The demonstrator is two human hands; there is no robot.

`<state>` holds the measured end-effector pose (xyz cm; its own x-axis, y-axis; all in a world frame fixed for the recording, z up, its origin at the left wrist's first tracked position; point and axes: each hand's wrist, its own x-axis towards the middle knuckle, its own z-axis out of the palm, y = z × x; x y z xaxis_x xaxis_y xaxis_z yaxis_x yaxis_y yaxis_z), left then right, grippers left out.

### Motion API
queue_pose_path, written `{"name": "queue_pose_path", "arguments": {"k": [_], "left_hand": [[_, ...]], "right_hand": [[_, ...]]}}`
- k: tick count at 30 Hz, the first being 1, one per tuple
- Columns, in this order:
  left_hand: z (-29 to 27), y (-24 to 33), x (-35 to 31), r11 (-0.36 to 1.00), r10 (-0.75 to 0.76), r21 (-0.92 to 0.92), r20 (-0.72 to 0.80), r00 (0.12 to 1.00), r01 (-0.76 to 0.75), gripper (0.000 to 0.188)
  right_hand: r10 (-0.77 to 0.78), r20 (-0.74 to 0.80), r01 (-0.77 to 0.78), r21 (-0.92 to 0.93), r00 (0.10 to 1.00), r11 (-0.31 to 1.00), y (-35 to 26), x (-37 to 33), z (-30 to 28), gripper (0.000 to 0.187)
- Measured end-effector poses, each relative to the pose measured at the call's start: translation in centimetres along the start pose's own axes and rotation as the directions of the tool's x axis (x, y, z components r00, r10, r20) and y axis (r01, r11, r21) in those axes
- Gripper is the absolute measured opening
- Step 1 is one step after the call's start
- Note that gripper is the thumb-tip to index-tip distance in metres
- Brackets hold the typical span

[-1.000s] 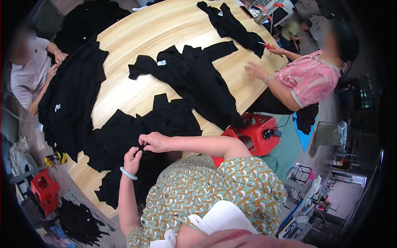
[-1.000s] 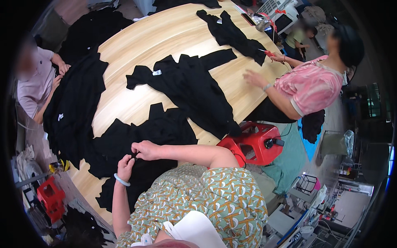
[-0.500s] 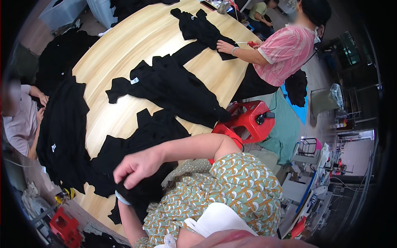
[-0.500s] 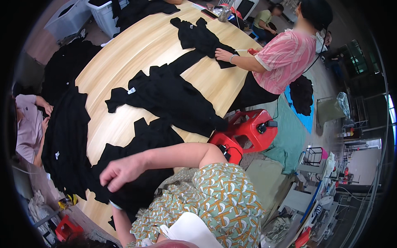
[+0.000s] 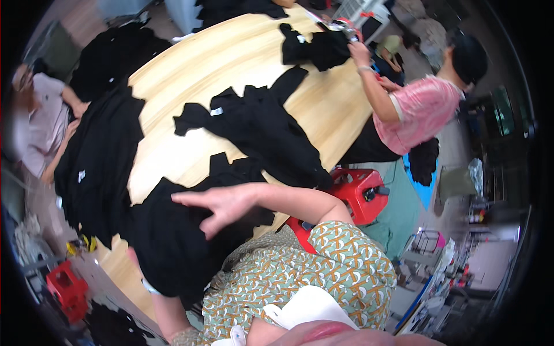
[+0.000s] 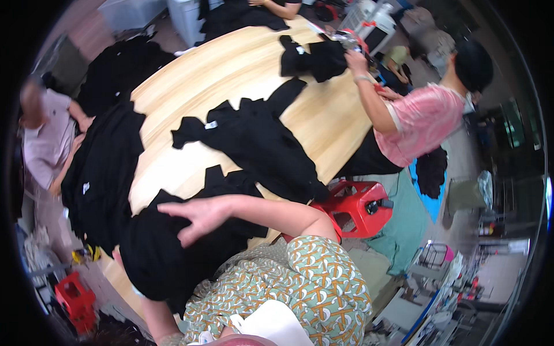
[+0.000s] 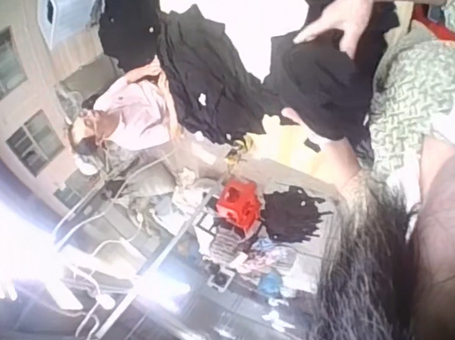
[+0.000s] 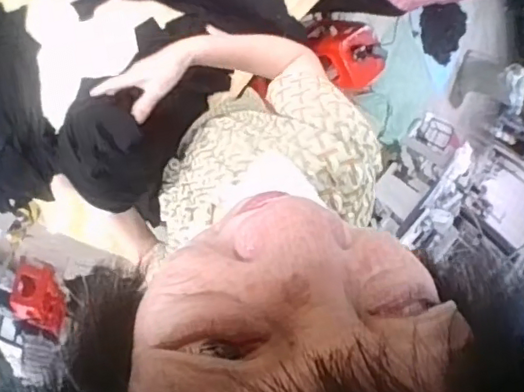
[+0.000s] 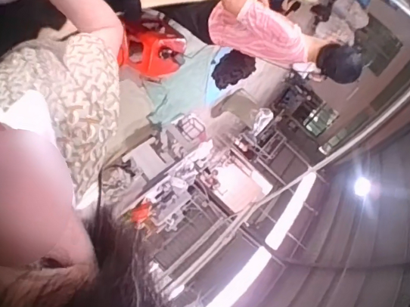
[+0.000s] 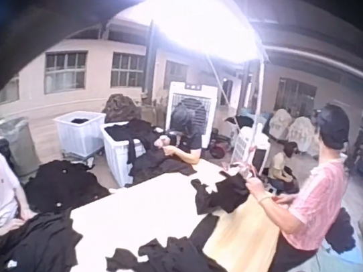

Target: Inspecting and trimming loose threads from black garments on a production table.

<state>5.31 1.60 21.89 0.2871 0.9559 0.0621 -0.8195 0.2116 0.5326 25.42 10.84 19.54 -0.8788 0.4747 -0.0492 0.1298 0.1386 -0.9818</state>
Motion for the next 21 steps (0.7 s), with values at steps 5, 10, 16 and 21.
{"name": "queue_pose_path", "arguments": {"k": [5,10,16,21], "left_hand": [[2.1,-1.9,2.1,0.995,-0.077,0.013,-0.526,0.847,0.098,0.059],[-4.4,-2.7,1.0,0.577,-0.247,0.631,-0.47,0.847,0.518,0.06],[-11.9,-4.9,-6.9,0.396,-0.218,0.709,-0.544,0.81,0.583,0.038],[-15.4,-4.8,-10.2,0.478,-0.058,0.568,-0.741,0.669,0.67,0.033]], "right_hand": [[0.514,0.221,-0.559,0.312,0.829,0.768,-4.0,0.0,3.9,0.07],[0.466,0.218,-0.497,0.121,0.858,0.859,-2.1,-2.9,2.0,0.064],[0.539,0.669,-0.628,-0.138,0.511,0.766,-4.7,-3.8,-1.9,0.046],[0.782,-0.044,-0.728,-0.4,0.622,0.557,-2.0,6.5,-6.8,0.031]]}}
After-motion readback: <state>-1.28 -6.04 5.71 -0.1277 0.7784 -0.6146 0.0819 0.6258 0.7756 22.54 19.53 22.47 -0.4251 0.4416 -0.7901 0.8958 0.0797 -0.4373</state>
